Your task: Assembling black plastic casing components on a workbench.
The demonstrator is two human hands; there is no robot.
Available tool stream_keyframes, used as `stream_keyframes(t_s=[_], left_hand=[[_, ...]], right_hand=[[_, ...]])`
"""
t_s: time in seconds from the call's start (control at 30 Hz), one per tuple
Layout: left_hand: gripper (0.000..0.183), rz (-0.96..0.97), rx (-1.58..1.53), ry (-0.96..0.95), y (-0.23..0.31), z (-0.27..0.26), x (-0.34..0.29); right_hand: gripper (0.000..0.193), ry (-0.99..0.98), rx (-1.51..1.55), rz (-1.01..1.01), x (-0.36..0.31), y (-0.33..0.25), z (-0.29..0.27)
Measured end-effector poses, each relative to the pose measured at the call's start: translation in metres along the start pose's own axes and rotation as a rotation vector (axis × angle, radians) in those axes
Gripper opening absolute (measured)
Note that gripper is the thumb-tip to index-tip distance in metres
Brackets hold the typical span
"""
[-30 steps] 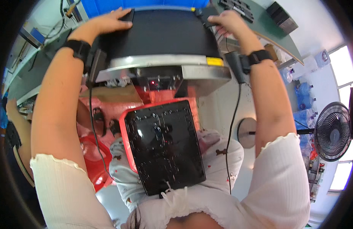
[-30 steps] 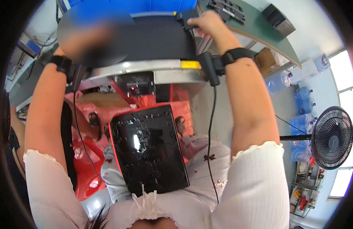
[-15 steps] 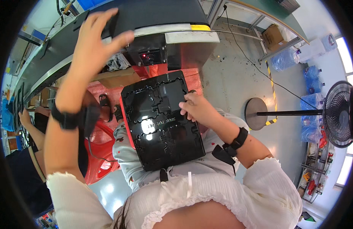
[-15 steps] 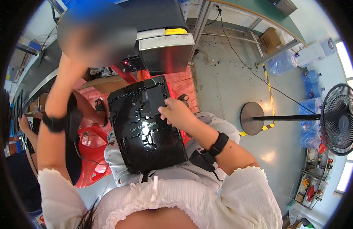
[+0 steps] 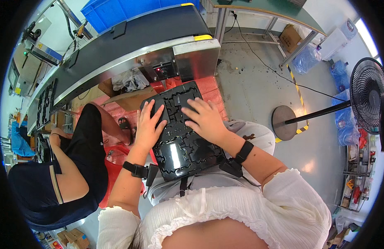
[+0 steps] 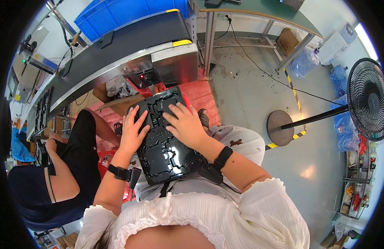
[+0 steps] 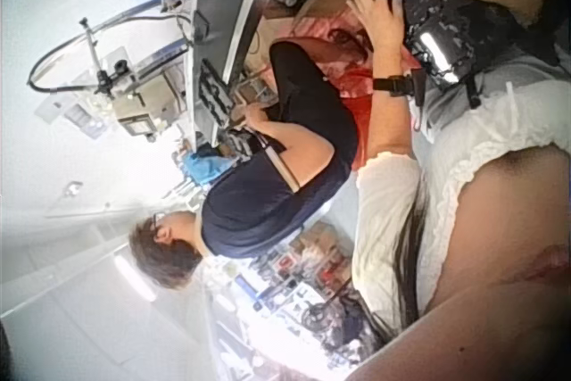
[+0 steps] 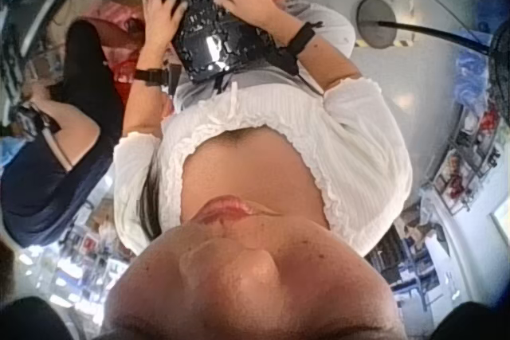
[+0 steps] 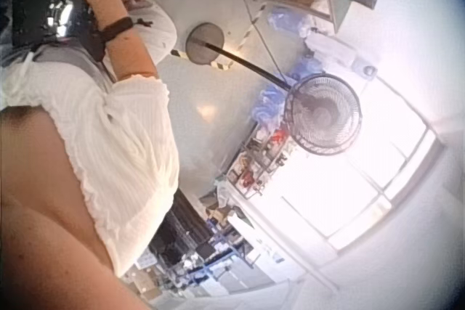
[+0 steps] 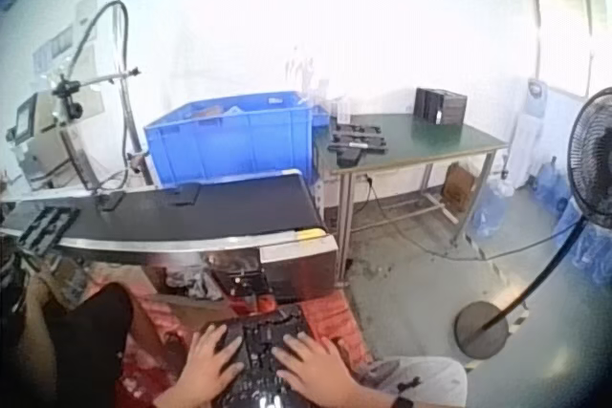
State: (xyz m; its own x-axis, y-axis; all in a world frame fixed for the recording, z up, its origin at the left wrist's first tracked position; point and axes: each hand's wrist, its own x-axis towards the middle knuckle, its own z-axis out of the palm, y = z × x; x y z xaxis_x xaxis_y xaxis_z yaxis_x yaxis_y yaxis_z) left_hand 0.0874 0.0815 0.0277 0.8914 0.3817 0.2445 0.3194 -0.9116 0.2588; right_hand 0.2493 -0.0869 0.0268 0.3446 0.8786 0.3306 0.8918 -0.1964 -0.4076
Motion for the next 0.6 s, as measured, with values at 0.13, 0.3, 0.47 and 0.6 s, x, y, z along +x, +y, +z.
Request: stream_keyframes(t_s=[0.13, 0.3, 0.47, 0.6], left_hand=[[0.040, -0.102, -0.136, -0.049, 0.001, 0.002, -0.014], [0.038, -0.132, -0.249, -0.065, 0.004, 0.005, -0.026], [0.040, -0.181, -0.274, -0.110, 0.002, -0.022, -0.010], [0.041, 0.015, -0.188, 0.248, -0.029, -0.098, 0.036]], right_hand=[[0.031, -0.022, -0.080, -0.121, -0.003, 0.011, 0.012], [0.021, -0.189, -0.016, -0.248, 0.006, 0.035, 0.009], [0.029, -0.549, 0.294, -0.111, 0.062, 0.036, -0.047], [0.035, -0.732, 0.434, -0.195, 0.149, 0.028, -0.118]])
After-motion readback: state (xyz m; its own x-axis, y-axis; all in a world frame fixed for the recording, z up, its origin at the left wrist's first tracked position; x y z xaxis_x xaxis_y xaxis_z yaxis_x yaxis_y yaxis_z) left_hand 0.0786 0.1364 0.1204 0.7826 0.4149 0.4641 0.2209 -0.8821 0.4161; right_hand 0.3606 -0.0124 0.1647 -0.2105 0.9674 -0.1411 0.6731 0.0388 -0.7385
